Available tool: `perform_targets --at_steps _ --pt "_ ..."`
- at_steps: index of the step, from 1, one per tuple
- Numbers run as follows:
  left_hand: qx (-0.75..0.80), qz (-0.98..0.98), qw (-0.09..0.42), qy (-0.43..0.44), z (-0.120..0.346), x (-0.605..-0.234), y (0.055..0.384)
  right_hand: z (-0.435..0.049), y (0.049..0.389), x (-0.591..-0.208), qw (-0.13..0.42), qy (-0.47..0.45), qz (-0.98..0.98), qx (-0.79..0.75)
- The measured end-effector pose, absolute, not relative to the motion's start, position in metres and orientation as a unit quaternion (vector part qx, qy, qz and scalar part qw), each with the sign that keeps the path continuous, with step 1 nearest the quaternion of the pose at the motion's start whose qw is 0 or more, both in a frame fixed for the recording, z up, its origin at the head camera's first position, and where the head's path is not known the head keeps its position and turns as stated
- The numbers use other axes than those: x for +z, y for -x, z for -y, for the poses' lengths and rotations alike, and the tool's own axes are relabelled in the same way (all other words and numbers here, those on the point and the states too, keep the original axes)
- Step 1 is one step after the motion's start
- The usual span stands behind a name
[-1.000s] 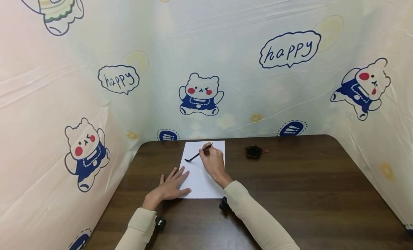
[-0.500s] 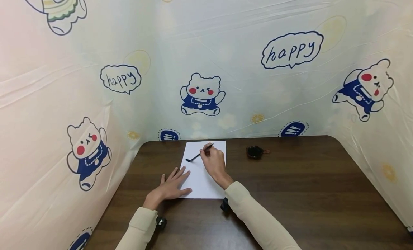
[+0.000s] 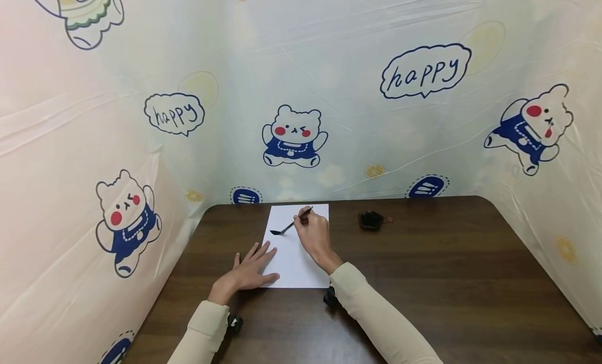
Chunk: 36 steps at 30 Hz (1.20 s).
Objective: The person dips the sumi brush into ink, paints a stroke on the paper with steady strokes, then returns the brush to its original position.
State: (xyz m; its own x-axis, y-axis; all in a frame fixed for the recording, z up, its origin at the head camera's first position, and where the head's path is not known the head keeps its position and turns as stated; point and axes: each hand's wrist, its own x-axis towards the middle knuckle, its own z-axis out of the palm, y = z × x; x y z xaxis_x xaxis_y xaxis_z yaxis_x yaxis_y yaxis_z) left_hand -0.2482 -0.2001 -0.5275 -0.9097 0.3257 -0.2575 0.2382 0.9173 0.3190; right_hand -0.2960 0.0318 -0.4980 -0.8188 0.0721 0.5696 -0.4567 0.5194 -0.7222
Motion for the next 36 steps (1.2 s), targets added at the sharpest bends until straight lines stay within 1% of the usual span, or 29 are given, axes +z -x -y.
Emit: perform_targets --at_steps 15,22,28,36 --pt "0.143 -0.967 0.158 -0.142 0.2 -0.53 0.248 -0.044 0.294 -0.494 0.276 -0.107 0.83 0.473" --pt "0.147 -0.966 0.156 -0.145 0.2 -0.529 0.248 -0.047 0.294 -0.494 0.288 -0.104 0.831 0.464" --pt "0.153 -0.965 0.158 -0.142 0.201 -0.529 0.247 -0.05 0.292 -0.493 0.279 -0.1 0.833 0.467" --pt "0.157 -0.964 0.155 -0.145 0.201 -0.529 0.247 -0.057 0.29 -0.492 0.292 -0.1 0.831 0.463"
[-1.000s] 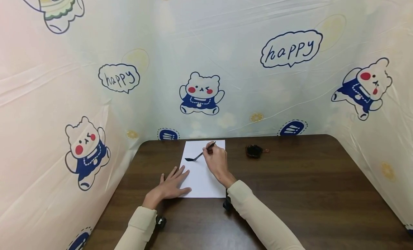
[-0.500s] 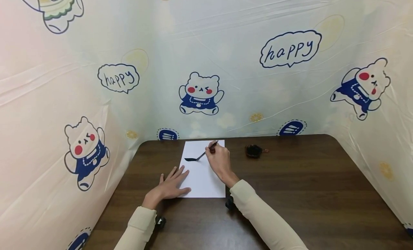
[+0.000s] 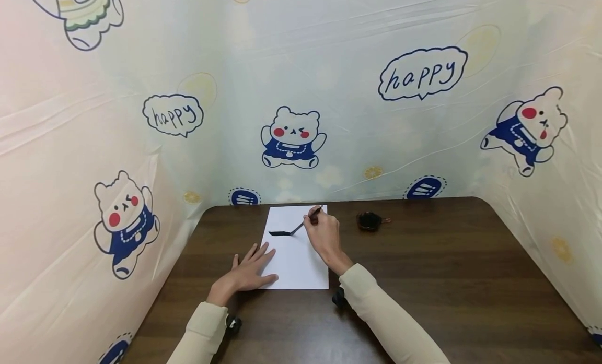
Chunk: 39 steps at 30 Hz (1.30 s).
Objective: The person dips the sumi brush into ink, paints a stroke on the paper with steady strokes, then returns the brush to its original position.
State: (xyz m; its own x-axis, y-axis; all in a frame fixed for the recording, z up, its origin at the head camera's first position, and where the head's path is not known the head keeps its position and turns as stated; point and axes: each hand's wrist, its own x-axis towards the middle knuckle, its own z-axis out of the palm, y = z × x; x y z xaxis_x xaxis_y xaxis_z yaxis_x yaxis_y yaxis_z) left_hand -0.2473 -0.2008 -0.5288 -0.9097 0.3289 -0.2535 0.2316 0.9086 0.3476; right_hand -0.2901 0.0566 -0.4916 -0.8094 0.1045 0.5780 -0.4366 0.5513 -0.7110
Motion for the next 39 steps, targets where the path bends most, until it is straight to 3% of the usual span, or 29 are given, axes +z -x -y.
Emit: perform_targets --at_steps 39 --pt "0.168 -0.961 0.153 -0.158 0.202 -0.528 0.245 -0.098 0.285 -0.49 0.3 -0.078 0.84 0.446"
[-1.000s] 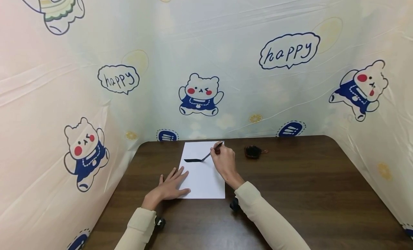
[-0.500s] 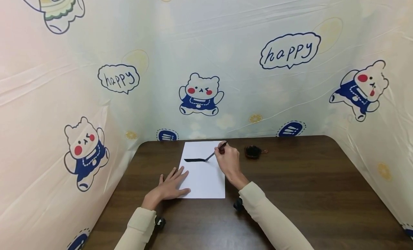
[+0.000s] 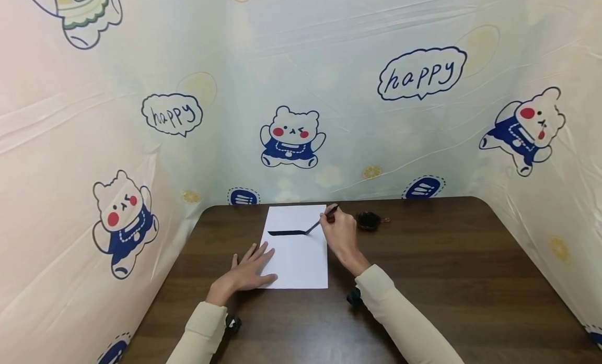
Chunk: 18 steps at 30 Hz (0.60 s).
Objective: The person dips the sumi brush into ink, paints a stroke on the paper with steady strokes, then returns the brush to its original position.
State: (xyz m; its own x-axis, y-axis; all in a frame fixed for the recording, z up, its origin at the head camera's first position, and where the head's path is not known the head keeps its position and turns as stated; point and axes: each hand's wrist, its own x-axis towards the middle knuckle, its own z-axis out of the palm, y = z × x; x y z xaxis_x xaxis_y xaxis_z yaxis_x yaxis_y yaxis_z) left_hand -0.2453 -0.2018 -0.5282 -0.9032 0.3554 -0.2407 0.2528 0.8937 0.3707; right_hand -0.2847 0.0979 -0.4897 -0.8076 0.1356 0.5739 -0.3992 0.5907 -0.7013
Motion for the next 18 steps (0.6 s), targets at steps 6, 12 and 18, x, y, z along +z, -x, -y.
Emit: perform_targets --at_steps 6,12,18 --pt "0.195 -0.955 0.146 -0.167 0.206 -0.535 0.248 -0.105 0.284 -0.489 0.307 -0.077 0.842 0.438" --pt "0.197 -0.956 0.144 -0.161 0.21 -0.551 0.256 -0.112 0.283 -0.487 0.3 -0.074 0.848 0.43" --pt "0.19 -0.956 0.145 -0.167 0.206 -0.537 0.25 -0.117 0.282 -0.486 0.298 -0.069 0.849 0.43"
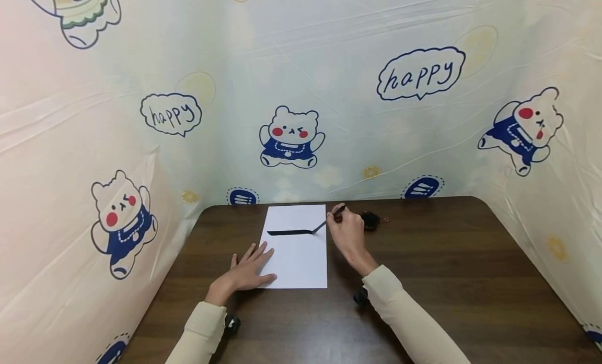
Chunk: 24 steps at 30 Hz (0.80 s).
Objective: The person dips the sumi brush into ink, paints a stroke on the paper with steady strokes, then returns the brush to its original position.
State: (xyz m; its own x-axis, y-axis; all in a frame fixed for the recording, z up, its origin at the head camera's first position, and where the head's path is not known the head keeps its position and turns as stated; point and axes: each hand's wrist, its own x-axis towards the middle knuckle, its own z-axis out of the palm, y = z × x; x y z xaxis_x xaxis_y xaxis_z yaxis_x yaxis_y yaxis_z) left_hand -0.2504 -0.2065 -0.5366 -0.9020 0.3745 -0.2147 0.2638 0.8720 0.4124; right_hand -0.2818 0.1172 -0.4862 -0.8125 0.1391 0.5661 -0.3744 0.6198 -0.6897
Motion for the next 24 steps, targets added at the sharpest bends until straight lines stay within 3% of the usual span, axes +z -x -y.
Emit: perform_targets --at_steps 24 --pt "0.197 -0.954 0.143 -0.172 0.209 -0.546 0.254 -0.139 0.276 -0.485 0.315 -0.065 0.853 0.411"
